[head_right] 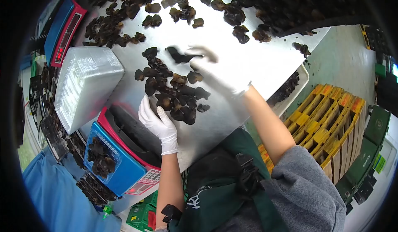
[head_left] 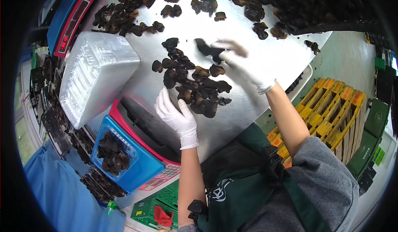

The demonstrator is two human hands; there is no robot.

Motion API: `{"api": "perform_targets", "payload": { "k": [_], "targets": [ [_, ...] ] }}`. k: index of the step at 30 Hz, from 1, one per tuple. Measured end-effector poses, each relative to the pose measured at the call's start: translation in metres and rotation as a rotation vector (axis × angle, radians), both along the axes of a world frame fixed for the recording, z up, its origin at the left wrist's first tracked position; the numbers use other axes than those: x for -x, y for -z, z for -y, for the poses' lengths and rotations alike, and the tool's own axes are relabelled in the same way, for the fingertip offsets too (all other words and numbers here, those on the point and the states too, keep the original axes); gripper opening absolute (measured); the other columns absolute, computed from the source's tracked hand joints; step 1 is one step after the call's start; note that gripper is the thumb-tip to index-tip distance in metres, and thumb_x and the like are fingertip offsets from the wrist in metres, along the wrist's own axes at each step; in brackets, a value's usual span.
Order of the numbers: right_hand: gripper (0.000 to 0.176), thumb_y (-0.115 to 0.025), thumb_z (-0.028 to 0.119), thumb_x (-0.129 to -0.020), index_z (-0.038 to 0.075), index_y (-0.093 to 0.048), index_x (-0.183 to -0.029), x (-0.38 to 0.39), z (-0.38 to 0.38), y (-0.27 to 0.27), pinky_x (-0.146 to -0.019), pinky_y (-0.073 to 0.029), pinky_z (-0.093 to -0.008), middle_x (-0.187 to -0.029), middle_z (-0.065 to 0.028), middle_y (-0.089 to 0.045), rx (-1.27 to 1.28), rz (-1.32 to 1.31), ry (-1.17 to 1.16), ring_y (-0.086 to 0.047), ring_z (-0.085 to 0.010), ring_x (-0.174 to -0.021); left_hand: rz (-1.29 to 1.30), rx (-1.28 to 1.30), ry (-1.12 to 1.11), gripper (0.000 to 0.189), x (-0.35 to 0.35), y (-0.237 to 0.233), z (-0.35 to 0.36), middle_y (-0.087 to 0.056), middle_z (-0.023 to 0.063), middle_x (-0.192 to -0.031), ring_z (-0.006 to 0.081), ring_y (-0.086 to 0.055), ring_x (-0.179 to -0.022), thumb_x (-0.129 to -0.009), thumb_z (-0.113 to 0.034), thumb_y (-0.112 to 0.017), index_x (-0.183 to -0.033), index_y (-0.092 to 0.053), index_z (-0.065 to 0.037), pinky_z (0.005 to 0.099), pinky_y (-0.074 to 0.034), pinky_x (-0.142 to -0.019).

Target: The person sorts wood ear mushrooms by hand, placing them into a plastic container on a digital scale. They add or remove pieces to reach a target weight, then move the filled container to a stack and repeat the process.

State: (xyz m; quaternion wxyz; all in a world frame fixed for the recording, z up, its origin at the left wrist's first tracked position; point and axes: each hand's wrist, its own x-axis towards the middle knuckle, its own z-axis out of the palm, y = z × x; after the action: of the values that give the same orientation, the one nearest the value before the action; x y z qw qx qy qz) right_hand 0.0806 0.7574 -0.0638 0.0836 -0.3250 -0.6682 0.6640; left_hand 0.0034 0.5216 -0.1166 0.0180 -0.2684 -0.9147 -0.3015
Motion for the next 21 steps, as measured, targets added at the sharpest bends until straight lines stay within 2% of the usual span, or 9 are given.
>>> {"api": "perform_targets", "payload": {
  "k": [2, 4, 5, 6, 8, 11, 14, 16, 21],
  "targets": [
    [0.032, -0.06, 0.004, -0.084, 0.009, -0.063, -0.116, 0.012, 0.012, -0.006, -0.073, -0.051, -0.0312, -0.09, -0.0061, -0.063, -0.11, 0.166, -0.188, -0.062, -0.0169, -0.089, -0.008, 0.007, 0.003, 0.059, 0.0, 0.001, 0.001, -0.05, 0.0207, -0.134, 0.0409, -0.04, -0.125, -0.099, -0.042, -0.042, -0.139, -0.044, 0.002, 0.0535, -0.027, -0.109],
    [0.039, -0.059, -0.003, -0.076, 0.012, -0.063, -0.112, 0.016, 0.03, 0.019, -0.078, -0.051, -0.0332, -0.096, -0.009, -0.064, -0.825, -0.192, -0.344, -0.062, -0.0237, -0.092, -0.017, 0.011, 0.004, 0.059, 0.002, 0.001, 0.0, -0.05, 0.0207, -0.134, 0.0406, -0.04, -0.125, -0.099, -0.042, -0.042, -0.139, -0.044, 0.002, 0.0533, -0.027, -0.109],
    [0.04, -0.061, -0.001, -0.074, 0.015, -0.064, -0.11, 0.02, 0.034, 0.028, -0.085, -0.049, -0.0364, -0.103, -0.0073, -0.063, -0.877, -0.318, -0.409, -0.059, -0.0279, -0.1, -0.019, 0.012, 0.007, 0.058, 0.002, 0.0, -0.001, -0.05, 0.0207, -0.134, 0.0404, -0.04, -0.125, -0.099, -0.041, -0.042, -0.138, -0.045, 0.002, 0.0531, -0.027, -0.109],
    [0.039, -0.062, 0.0, -0.073, 0.015, -0.063, -0.109, 0.02, 0.042, 0.033, -0.091, -0.046, -0.0385, -0.108, -0.0073, -0.061, -0.939, -0.208, -0.484, -0.056, -0.0278, -0.107, -0.017, 0.013, 0.011, 0.058, 0.001, -0.001, 0.0, -0.05, 0.0207, -0.134, 0.0403, -0.041, -0.125, -0.099, -0.041, -0.043, -0.138, -0.045, 0.002, 0.053, -0.027, -0.109],
    [0.036, -0.06, 0.0, -0.075, 0.012, -0.062, -0.109, 0.018, 0.046, 0.038, -0.093, -0.046, -0.0396, -0.108, -0.0074, -0.061, -0.971, -0.093, -0.543, -0.055, -0.0266, -0.11, -0.044, 0.027, 0.018, 0.054, 0.0, -0.002, -0.001, -0.05, 0.0203, -0.134, 0.0381, -0.041, -0.125, -0.1, -0.037, -0.042, -0.137, -0.045, 0.002, 0.0496, -0.028, -0.108],
    [0.036, -0.058, -0.002, -0.075, 0.011, -0.062, -0.109, -0.005, 0.039, 0.013, -0.095, -0.046, -0.0401, -0.108, -0.007, -0.061, -0.643, -0.275, -0.311, -0.056, -0.027, -0.106, -0.057, 0.032, 0.027, 0.052, -0.001, -0.002, -0.002, -0.05, 0.0201, -0.134, 0.0369, -0.042, -0.125, -0.1, -0.035, -0.041, -0.137, -0.046, 0.002, 0.0477, -0.029, -0.107],
    [0.032, -0.054, -0.002, -0.082, 0.007, -0.059, -0.112, -0.029, 0.028, 0.019, -0.096, -0.047, -0.036, -0.106, -0.0069, -0.06, -0.097, -0.24, 0.266, -0.059, -0.021, -0.102, -0.063, 0.037, 0.025, 0.051, 0.0, -0.002, -0.001, -0.049, 0.0204, -0.133, 0.0369, -0.042, -0.125, -0.1, -0.034, -0.041, -0.137, -0.046, 0.002, 0.0474, -0.029, -0.107],
    [0.028, -0.056, 0.004, -0.085, 0.005, -0.057, -0.114, -0.051, -0.01, 0.033, -0.098, -0.046, -0.0343, -0.108, -0.0069, -0.06, -0.188, -0.114, 0.29, -0.058, -0.0176, -0.104, -0.068, 0.042, 0.03, 0.051, 0.0, -0.002, -0.001, -0.05, 0.0205, -0.133, 0.0369, -0.042, -0.125, -0.1, -0.034, -0.041, -0.137, -0.046, 0.002, 0.0473, -0.029, -0.107],
    [0.049, -0.067, 0.043, -0.084, 0.008, -0.059, -0.117, -0.019, 0.003, 0.04, -0.096, -0.044, -0.0449, -0.122, -0.0128, -0.059, -0.997, 0.174, -0.003, -0.053, -0.0339, -0.114, -0.057, 0.033, 0.033, 0.053, -0.001, -0.001, -0.001, -0.049, 0.0208, -0.134, 0.0389, -0.041, -0.124, -0.099, -0.035, -0.042, -0.137, -0.045, 0.002, 0.0509, -0.029, -0.107]
  ]
}}
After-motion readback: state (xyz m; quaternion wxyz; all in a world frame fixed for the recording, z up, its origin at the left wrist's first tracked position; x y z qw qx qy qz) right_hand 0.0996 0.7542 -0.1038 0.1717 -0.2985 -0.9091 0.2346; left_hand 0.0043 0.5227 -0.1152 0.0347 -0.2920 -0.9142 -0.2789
